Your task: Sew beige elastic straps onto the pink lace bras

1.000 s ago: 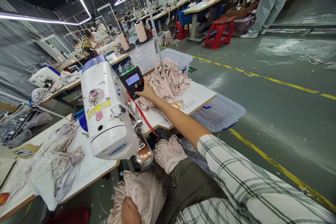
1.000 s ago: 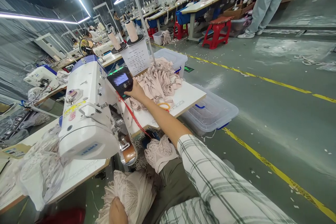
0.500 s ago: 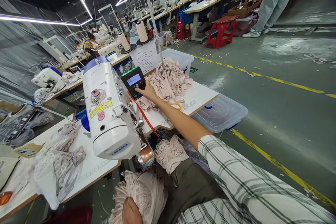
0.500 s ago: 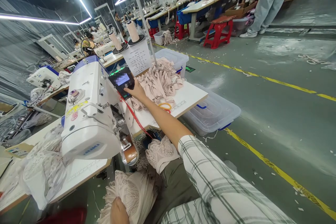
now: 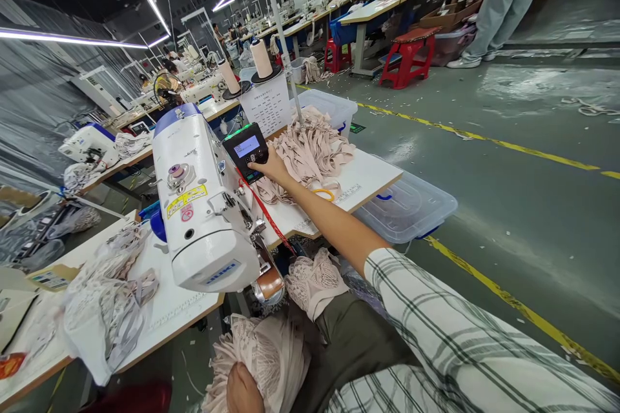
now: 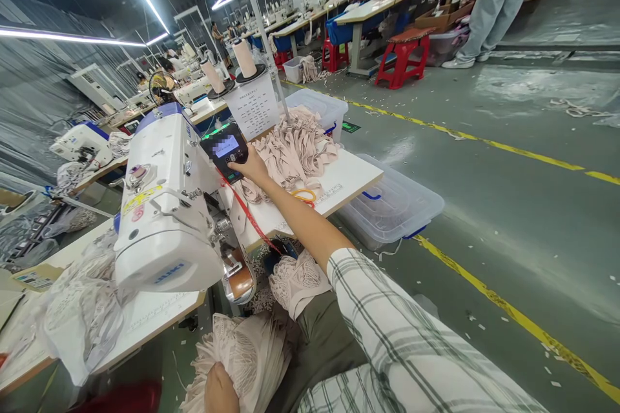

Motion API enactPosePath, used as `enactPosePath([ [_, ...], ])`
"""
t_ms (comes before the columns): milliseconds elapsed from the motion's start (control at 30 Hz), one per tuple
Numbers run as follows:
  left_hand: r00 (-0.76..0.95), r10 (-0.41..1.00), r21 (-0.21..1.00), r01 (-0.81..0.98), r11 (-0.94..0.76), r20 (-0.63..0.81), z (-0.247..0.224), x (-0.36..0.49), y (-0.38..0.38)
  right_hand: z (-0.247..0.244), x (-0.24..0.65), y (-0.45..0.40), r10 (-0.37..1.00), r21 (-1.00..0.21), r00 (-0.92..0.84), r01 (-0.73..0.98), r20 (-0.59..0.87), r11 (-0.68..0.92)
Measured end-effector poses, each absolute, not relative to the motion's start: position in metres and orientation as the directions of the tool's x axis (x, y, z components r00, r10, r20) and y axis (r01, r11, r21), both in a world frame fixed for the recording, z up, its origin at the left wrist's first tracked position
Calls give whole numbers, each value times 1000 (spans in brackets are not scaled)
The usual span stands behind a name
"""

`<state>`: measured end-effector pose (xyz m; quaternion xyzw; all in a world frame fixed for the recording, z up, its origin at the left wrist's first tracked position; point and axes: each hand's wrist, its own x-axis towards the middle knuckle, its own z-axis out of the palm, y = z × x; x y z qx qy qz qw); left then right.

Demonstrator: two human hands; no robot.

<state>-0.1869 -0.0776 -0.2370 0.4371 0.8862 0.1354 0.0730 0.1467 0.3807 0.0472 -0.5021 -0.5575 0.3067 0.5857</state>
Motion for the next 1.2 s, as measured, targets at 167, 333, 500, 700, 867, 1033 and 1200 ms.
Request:
enactPosePath([
  [167, -608, 793, 302, 751, 586, -28, -234, -185, -77, 46, 148, 383, 920, -928, 185, 208, 347, 308],
  [333, -618, 785, 311, 738, 599, -47, -230, -183, -73, 41, 143, 379, 901, -903, 186, 268, 392, 337],
  [500, -619, 783, 310, 735, 603, -53, -223, -178, -70, 31, 135, 369, 863, -846, 195, 385, 465, 369],
  [700, -563, 826, 299, 790, 535, 7, -202, -163, -67, 31, 131, 364, 867, -803, 201, 512, 455, 303],
  [867, -532, 846, 307, 810, 499, 28, -165, -139, -59, 41, 144, 354, 880, -760, 163, 589, 446, 276],
  [1033, -669, 743, 370, 685, 627, -20, -128, -161, -98, -13, 153, 258, 863, -824, 267, 507, 428, 252],
  [1200, -847, 509, 288, 454, 843, -157, -127, -204, -178, -96, 171, 94, 961, -862, -72, 427, 267, 271],
])
